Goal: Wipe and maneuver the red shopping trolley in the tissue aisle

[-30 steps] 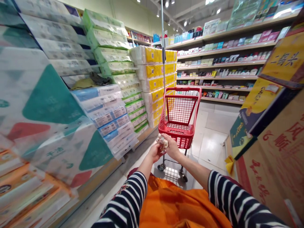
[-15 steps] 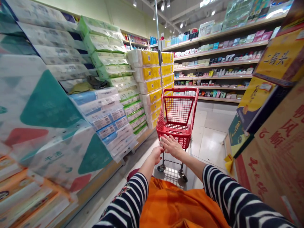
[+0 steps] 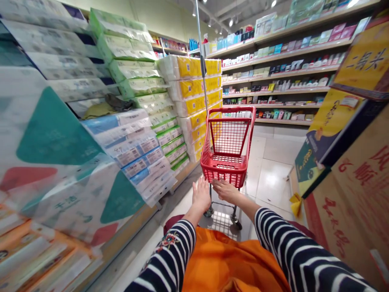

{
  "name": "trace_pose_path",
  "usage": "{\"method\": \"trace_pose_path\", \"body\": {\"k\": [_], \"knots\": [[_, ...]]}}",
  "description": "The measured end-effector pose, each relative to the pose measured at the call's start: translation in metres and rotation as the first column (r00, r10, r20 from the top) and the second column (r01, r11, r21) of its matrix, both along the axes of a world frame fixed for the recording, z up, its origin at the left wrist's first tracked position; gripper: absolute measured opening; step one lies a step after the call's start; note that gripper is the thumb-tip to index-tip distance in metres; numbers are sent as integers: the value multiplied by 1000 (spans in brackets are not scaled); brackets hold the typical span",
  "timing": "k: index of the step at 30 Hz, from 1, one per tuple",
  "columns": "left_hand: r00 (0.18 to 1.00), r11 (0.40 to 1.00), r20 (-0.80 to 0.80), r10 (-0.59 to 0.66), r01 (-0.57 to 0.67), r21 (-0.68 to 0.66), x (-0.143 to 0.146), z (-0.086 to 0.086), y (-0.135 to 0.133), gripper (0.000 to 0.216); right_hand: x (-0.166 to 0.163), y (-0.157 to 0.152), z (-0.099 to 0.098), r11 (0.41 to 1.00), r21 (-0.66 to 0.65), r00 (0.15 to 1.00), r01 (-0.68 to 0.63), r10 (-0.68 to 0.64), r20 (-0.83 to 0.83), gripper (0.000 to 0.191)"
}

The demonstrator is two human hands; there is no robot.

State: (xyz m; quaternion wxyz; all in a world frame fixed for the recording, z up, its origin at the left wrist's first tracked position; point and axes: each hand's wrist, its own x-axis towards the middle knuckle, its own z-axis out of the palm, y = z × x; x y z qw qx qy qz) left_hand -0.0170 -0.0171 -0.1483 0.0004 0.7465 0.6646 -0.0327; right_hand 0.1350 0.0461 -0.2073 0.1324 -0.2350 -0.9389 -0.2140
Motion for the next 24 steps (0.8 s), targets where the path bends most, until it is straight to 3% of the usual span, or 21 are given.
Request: {"method": "trace_pose_path", "body": {"k": [5,7,9,14,16,24], "knots": [[999,997,-21,34,-33,62,9,1,5,72,8,-5,36,985,147,979,87,-58,-194,43],[998,996,-21,53,-52,74,10,1,7,74,11,-3,42,980,171,974,106,-67,-218,43],[999,996,-28,47,-45,73,11,1,7,75,14,-1,34,983,159,978,95,-63,-199,42],[999,997,-45,-2,6,82,14,-4,4,74,25,-10,-11,992,62,987,112,-104,-119,36],[999,997,-46,-10,14,73,16,-6,3,74,29,-15,-17,993,64,990,101,-93,-110,32],[999,995,-17,28,-26,96,27,0,5,74,32,-10,30,955,221,945,199,-127,-301,40]]}}
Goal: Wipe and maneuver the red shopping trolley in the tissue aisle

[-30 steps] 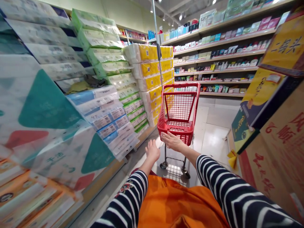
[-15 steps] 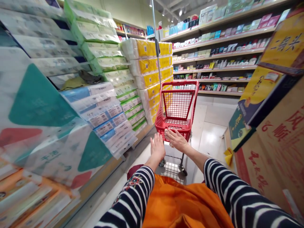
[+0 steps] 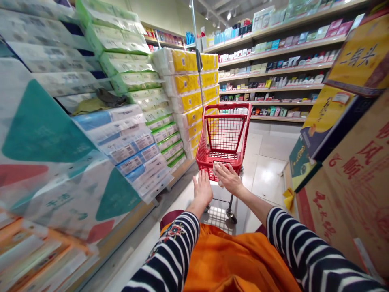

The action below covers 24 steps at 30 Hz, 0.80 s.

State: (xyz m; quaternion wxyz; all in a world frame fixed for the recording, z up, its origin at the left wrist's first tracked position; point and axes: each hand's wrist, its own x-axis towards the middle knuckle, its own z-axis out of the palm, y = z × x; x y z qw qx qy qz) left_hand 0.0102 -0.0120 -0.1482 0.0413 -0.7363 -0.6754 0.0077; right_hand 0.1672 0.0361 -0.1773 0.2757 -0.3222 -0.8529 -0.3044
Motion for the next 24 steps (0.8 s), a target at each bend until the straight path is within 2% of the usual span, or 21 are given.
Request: {"method": "trace_pose_path", "body": {"k": [2,7,9,11,15,17,20,24], "knots": [[1000,1000,-5,-20,20,-1,2,1,0,75,0,2,-5,999,-36,999,-15,17,37,39],[998,998,-12,-60,60,13,3,-7,-3,74,5,-4,-44,989,-146,995,-13,28,98,34],[998,998,-13,-65,65,8,5,-12,-3,73,9,-9,-49,989,-144,994,-24,39,99,33],[998,998,-12,-68,68,5,8,-14,-3,73,14,-12,-41,994,-109,998,-16,23,62,35],[997,997,14,-73,73,13,19,-7,-2,71,22,-13,-12,996,-41,995,76,-78,-66,39],[996,996,31,-86,86,12,25,-1,-2,72,26,-13,-8,994,-42,991,103,-106,-76,40],[991,992,36,-125,125,10,30,2,-5,74,30,-15,-26,993,-70,995,93,-96,-36,38],[987,987,4,-159,159,21,28,-4,-8,71,35,-26,-57,988,-140,998,70,-69,15,36]]}}
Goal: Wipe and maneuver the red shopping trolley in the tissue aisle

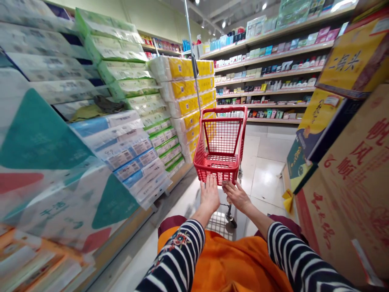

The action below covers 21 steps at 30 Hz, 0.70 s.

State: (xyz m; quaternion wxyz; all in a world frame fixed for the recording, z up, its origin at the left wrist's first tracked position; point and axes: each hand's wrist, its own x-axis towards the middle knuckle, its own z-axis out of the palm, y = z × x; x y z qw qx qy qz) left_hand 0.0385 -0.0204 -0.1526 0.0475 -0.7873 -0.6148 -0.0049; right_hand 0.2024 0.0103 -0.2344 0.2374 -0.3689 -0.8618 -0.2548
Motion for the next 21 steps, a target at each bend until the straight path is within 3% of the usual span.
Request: {"method": "trace_pose_path", "body": {"k": [3,7,9,11,17,19,21], "knots": [[1000,1000,0,2,-2,12,-2,-2,1,70,6,-6,7,1000,22,998,19,-18,-62,35],[1000,1000,28,9,-9,16,5,7,4,72,16,-6,46,986,68,964,151,-132,-231,40],[999,1000,36,-15,14,26,11,13,5,72,17,-3,57,979,70,948,191,-165,-272,42],[998,998,41,-49,48,38,15,16,4,72,17,-2,52,979,63,949,192,-169,-265,42],[996,995,10,-94,94,38,10,5,0,70,12,-6,-5,986,-46,978,160,-164,-127,35],[997,996,5,-80,80,39,5,0,0,69,10,-9,-8,989,-66,986,130,-135,-94,35],[999,998,9,-49,48,35,0,-1,1,69,6,-10,5,995,-52,990,88,-93,-108,36]]}}
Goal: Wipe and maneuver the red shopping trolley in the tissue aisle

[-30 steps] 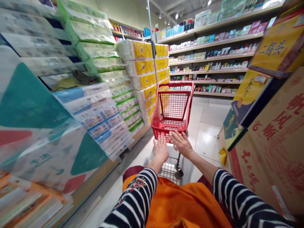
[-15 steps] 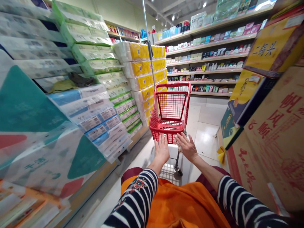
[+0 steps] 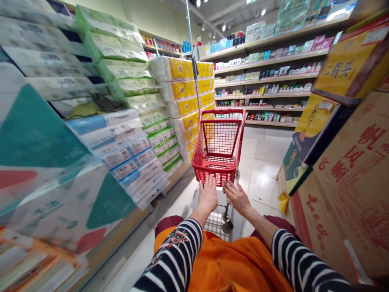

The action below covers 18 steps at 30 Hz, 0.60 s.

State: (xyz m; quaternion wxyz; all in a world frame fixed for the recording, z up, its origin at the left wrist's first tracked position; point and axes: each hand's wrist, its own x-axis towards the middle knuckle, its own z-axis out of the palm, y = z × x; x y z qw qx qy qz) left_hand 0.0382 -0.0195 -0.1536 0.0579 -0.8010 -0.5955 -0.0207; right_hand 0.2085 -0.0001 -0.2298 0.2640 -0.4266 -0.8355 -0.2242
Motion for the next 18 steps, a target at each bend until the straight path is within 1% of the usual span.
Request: {"method": "trace_pose_path", "body": {"k": [4,6,7,9,12,15,17,18], "knots": [[994,994,14,105,-105,-11,-9,8,6,70,-17,11,47,993,97,995,-70,76,-57,40],[990,990,16,140,-139,-17,-12,13,9,69,-25,21,62,989,118,995,-85,90,-44,41],[989,989,15,145,-145,-19,-13,16,10,69,-28,26,65,989,117,995,-92,95,-21,42],[990,990,10,139,-139,-20,-14,18,11,70,-32,33,60,989,102,993,-110,106,48,41],[993,993,2,116,-116,-8,-16,14,10,73,-31,35,36,989,53,982,-135,127,141,38],[994,994,-15,109,-109,-25,-17,7,7,73,-27,29,15,986,-2,967,-168,165,196,37],[993,993,-23,114,-114,-36,-20,5,7,72,-29,26,13,980,-18,956,-200,199,217,38],[993,992,-20,120,-121,-34,-22,5,7,72,-31,26,16,977,-12,953,-214,211,217,39]]}}
